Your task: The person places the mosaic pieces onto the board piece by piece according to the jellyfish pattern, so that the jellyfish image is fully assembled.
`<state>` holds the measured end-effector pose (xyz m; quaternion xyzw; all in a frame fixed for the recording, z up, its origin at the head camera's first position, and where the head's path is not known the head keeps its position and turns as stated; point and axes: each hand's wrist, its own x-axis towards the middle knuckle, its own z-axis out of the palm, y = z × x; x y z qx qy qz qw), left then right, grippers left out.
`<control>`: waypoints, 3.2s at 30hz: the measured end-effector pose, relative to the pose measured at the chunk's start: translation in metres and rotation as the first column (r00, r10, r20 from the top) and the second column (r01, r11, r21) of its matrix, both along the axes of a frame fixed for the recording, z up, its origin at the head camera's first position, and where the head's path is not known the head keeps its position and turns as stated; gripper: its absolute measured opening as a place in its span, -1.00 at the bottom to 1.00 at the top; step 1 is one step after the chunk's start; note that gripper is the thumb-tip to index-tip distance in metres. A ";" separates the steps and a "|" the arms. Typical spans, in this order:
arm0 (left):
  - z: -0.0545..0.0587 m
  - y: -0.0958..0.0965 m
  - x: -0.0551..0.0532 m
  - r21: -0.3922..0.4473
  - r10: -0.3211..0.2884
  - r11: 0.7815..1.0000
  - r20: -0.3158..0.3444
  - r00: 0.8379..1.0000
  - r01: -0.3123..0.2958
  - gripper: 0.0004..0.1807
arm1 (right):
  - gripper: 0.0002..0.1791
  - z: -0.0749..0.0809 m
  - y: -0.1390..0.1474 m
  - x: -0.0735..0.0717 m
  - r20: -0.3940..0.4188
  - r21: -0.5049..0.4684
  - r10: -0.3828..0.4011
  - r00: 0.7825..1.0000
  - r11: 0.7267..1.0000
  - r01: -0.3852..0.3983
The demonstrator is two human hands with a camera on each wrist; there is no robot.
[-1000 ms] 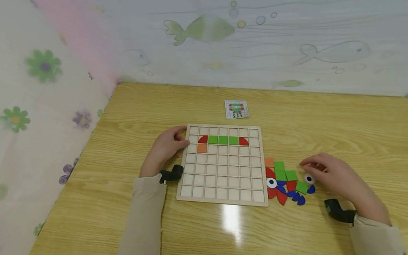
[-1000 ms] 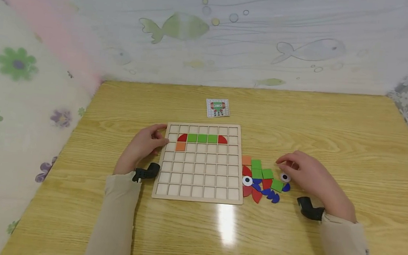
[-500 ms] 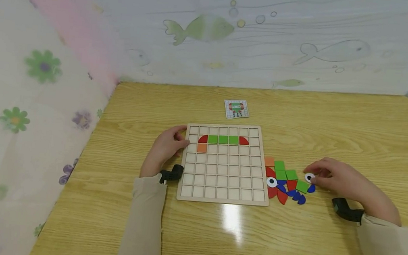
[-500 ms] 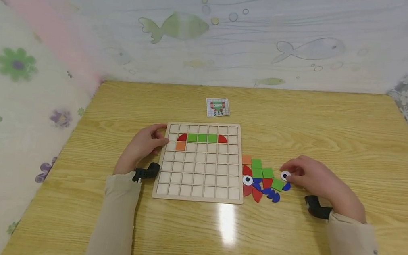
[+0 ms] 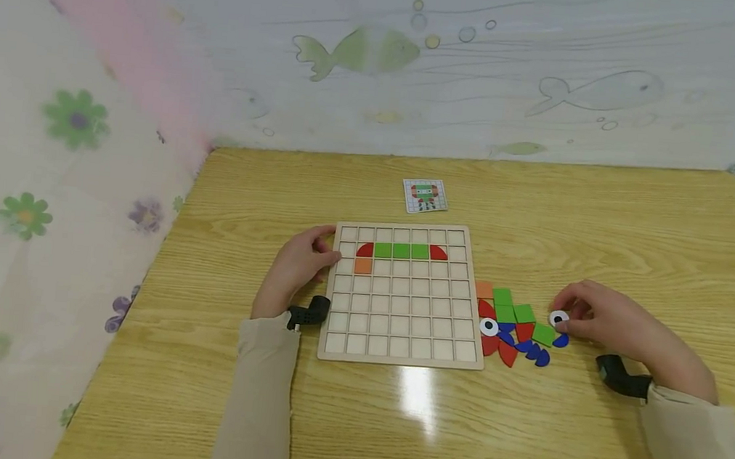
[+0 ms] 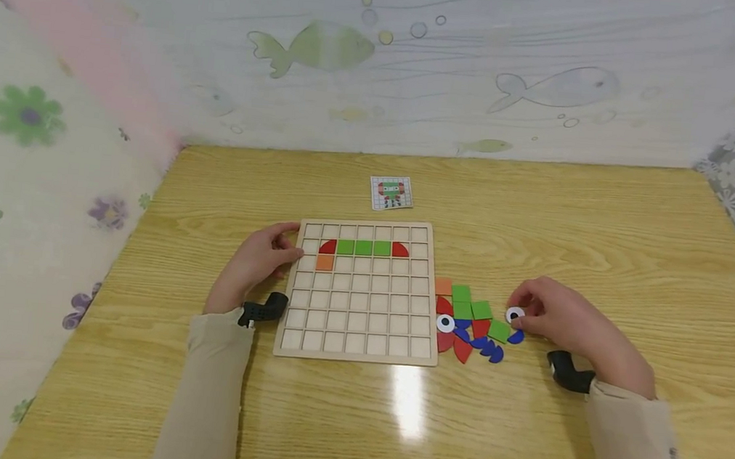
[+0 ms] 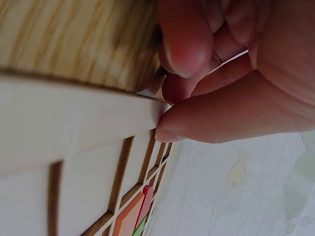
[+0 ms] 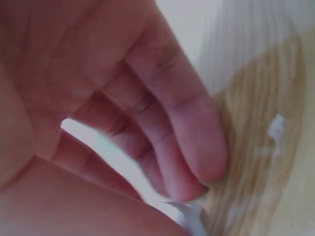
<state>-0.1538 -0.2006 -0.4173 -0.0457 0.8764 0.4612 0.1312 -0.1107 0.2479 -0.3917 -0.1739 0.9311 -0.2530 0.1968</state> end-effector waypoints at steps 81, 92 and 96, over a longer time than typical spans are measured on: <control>0.003 0.000 0.001 -0.027 -0.013 1.000 0.005 1.000 0.013 -0.41 | -0.87 -0.011 -0.221 -0.055 -0.096 -0.204 -0.030 0.995 0.979 0.010; 0.001 0.000 0.001 -0.022 -0.014 1.000 -0.011 1.000 0.013 -0.43 | -0.88 -0.009 -0.228 -0.052 -0.140 -0.121 -0.033 0.990 0.993 0.016; 0.001 0.000 0.001 -0.027 -0.014 1.000 -0.018 1.000 0.013 -0.43 | -0.88 -0.008 -0.230 -0.051 -0.150 -0.103 -0.043 0.988 0.994 0.028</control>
